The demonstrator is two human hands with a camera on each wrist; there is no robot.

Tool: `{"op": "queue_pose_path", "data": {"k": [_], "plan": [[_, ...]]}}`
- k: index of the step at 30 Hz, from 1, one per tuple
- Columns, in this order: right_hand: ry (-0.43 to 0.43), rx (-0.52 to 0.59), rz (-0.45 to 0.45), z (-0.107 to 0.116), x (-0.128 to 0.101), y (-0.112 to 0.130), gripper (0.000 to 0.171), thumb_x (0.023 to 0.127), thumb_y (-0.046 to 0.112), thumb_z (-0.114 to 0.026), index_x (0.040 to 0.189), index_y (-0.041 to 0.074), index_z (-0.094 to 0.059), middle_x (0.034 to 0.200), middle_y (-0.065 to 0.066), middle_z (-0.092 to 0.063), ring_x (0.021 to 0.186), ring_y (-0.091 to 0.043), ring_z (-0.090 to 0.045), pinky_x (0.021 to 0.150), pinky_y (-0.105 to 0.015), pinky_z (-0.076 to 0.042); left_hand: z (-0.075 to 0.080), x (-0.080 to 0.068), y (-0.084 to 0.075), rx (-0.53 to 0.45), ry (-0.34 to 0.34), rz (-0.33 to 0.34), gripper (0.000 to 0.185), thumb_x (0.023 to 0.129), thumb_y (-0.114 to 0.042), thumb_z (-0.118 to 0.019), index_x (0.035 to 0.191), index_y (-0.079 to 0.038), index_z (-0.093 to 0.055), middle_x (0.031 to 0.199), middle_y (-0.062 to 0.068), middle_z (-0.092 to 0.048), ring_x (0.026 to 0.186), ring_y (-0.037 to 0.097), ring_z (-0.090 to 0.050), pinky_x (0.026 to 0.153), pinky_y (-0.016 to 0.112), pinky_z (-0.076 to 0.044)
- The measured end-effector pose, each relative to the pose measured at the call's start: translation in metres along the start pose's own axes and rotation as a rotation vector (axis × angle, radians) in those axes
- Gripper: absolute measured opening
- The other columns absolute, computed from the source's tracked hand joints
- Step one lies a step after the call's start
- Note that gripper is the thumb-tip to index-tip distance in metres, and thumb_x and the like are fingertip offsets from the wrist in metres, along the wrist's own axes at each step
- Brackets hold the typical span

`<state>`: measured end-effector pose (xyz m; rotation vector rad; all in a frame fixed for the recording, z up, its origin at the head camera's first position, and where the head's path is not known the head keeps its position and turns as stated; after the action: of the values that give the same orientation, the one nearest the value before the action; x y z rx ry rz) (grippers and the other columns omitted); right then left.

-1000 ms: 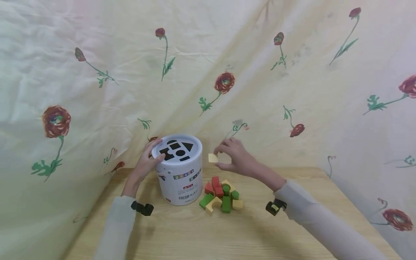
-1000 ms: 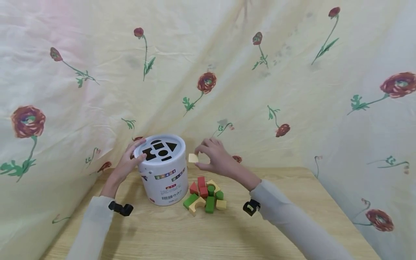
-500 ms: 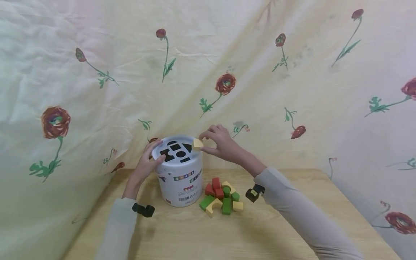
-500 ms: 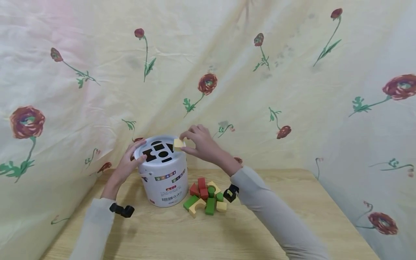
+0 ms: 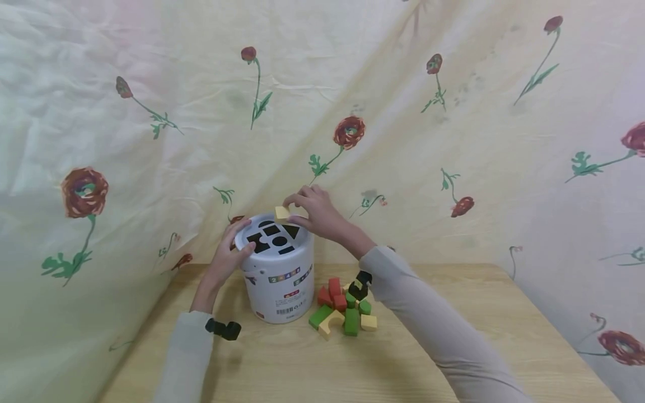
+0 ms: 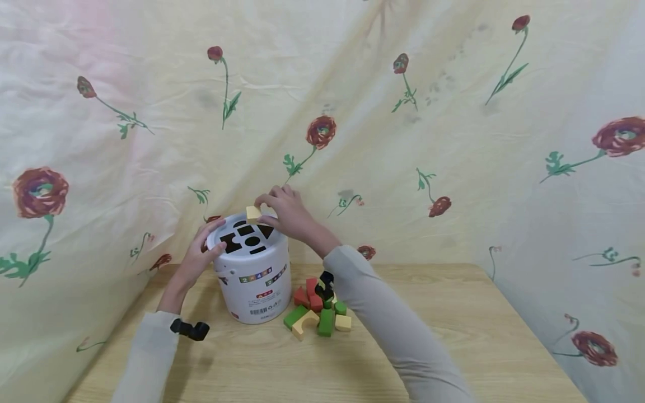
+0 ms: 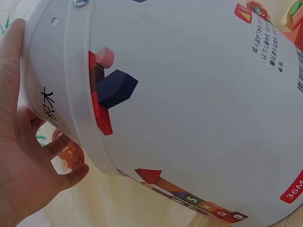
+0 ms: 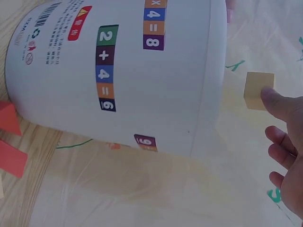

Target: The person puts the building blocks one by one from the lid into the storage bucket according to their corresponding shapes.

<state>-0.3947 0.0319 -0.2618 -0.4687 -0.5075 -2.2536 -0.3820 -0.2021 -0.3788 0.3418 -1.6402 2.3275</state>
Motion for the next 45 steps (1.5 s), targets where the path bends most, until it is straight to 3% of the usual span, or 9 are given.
{"op": "queue_pose_path", "data": {"k": [8, 17, 27, 36, 45], "plan": [[0.062, -0.044, -0.053, -0.016, 0.017, 0.002, 0.033, 0.097, 0.028, -0.069, 0.128, 0.018, -0.066, 0.12, -0.009, -0.06, 0.112, -0.025, -0.046, 0.099, -0.044, -0.035, -0.001, 0.0, 0.002, -0.013, -0.004, -0.003, 0.07, 0.094, -0.033, -0.065, 0.157, -0.022, -0.038, 0.169, 0.004, -0.02, 0.151, 0.037, -0.024, 0.119, 0.069, -0.025], [0.109, -0.063, -0.095, -0.034, 0.021, -0.003, 0.034, 0.098, 0.031, -0.067, 0.131, 0.021, -0.064, 0.125, -0.008, -0.058, 0.116, -0.026, -0.044, 0.103, -0.044, -0.035, 0.0, 0.0, 0.0, -0.014, -0.009, 0.001, 0.07, 0.094, -0.031, -0.064, 0.158, -0.021, -0.037, 0.169, 0.006, -0.02, 0.151, 0.037, -0.023, 0.12, 0.069, -0.022], [0.099, -0.027, -0.116, -0.047, 0.02, -0.013, 0.034, 0.098, 0.032, -0.066, 0.131, 0.022, -0.065, 0.12, -0.006, -0.059, 0.111, -0.024, -0.044, 0.098, -0.04, -0.035, -0.001, 0.0, -0.001, -0.02, -0.001, -0.008, 0.072, 0.094, -0.026, -0.062, 0.159, -0.016, -0.034, 0.17, 0.009, -0.017, 0.152, 0.039, -0.02, 0.119, 0.071, -0.021], [0.137, -0.041, -0.1, -0.053, 0.018, -0.009, 0.036, 0.097, 0.033, -0.068, 0.132, 0.023, -0.066, 0.122, -0.007, -0.06, 0.112, -0.024, -0.044, 0.097, -0.039, -0.035, -0.002, 0.001, 0.005, -0.029, -0.004, -0.017, 0.068, 0.094, -0.03, -0.063, 0.157, -0.02, -0.038, 0.168, 0.006, -0.02, 0.15, 0.039, -0.023, 0.116, 0.07, -0.028], [0.104, -0.038, -0.102, -0.051, 0.02, -0.009, 0.042, 0.097, 0.035, -0.068, 0.135, 0.021, -0.063, 0.128, -0.007, -0.059, 0.116, -0.024, -0.045, 0.101, -0.042, -0.036, -0.001, 0.003, 0.005, -0.038, -0.012, -0.01, 0.067, 0.094, -0.031, -0.065, 0.156, -0.023, -0.041, 0.168, 0.003, -0.022, 0.152, 0.038, -0.022, 0.116, 0.07, -0.029]]}}
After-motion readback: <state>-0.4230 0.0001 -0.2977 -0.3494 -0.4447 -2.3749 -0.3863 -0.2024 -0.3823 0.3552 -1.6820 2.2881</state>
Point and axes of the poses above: each hand's wrist, its own x-axis towards the middle knuckle, its own z-axis out of the back of the hand, y = z × x, the point moved 4 cm from there along x, towards the middle knuckle
